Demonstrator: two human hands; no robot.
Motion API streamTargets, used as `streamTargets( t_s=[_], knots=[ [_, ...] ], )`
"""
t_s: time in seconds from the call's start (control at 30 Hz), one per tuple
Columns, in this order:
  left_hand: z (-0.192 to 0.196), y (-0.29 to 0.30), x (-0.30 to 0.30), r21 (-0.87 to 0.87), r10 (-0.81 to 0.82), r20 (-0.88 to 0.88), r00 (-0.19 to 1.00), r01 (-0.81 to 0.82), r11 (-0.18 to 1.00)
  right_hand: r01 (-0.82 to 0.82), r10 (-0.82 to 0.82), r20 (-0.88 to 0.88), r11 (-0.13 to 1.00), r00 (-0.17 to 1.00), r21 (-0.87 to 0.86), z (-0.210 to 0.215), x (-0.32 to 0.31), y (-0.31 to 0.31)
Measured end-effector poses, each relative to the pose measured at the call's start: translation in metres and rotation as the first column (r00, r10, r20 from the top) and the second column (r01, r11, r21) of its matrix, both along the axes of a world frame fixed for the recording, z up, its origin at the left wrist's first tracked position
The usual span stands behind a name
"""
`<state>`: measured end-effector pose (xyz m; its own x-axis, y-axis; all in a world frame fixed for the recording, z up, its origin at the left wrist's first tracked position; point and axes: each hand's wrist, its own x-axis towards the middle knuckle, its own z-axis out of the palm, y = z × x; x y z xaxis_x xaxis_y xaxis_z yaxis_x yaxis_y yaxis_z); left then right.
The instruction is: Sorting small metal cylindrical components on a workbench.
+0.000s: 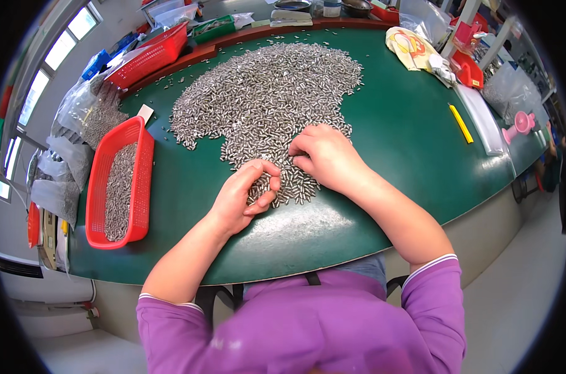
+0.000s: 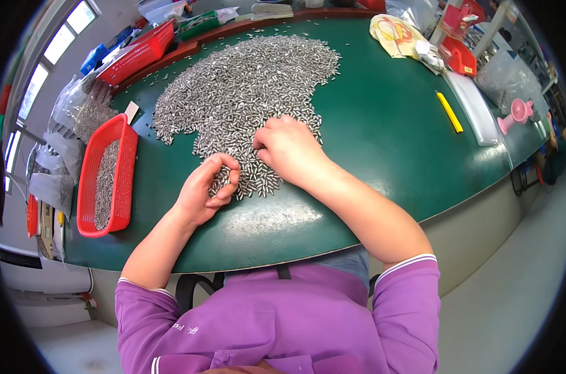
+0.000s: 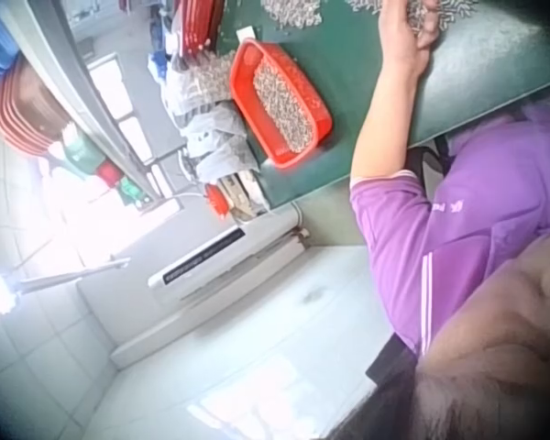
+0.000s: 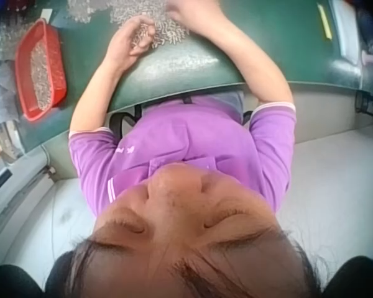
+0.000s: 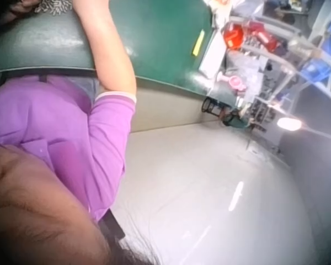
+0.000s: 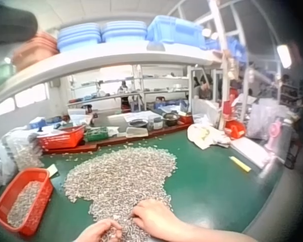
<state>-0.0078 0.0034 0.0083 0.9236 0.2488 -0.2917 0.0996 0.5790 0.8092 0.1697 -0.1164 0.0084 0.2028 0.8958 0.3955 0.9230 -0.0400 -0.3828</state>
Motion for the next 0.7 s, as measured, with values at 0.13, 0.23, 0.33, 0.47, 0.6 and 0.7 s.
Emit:
streamTargets(
  t_s=[0.13,0.23,0.33,0.47,0.6,0.7],
  knots=[
    [-0.002,0.001,-0.001,0.012,-0.003,0.024,1.0,0.003,1.0,-0.012,0.012,0.016,1.0,1.0,-0.02,-0.002,-0.001,0.003],
    [-0.003,0.001,0.0,-0.011,-0.003,0.043,0.999,0.003,1.0,-0.009,0.01,0.038,1.0,0.999,-0.008,-0.001,-0.001,0.003],
    [-0.004,0.001,-0.001,-0.033,0.004,0.045,0.999,-0.002,0.999,-0.004,0.005,-0.005,0.998,1.0,0.065,0.002,-0.001,0.004],
    [-0.003,0.001,0.0,-0.005,-0.015,0.019,1.0,0.015,1.0,-0.04,0.08,-0.188,0.977,0.979,0.209,0.012,-0.009,0.005],
    [-0.001,0.0,-0.001,-0.007,-0.011,0.017,1.0,0.012,1.0,-0.165,0.193,-0.119,0.963,0.974,0.213,0.018,-0.016,0.003],
    [-0.003,0.0,-0.001,-0.015,-0.01,0.019,1.0,0.01,1.0,-0.154,0.17,-0.054,0.963,0.984,0.223,0.018,-0.015,0.002]
  ],
)
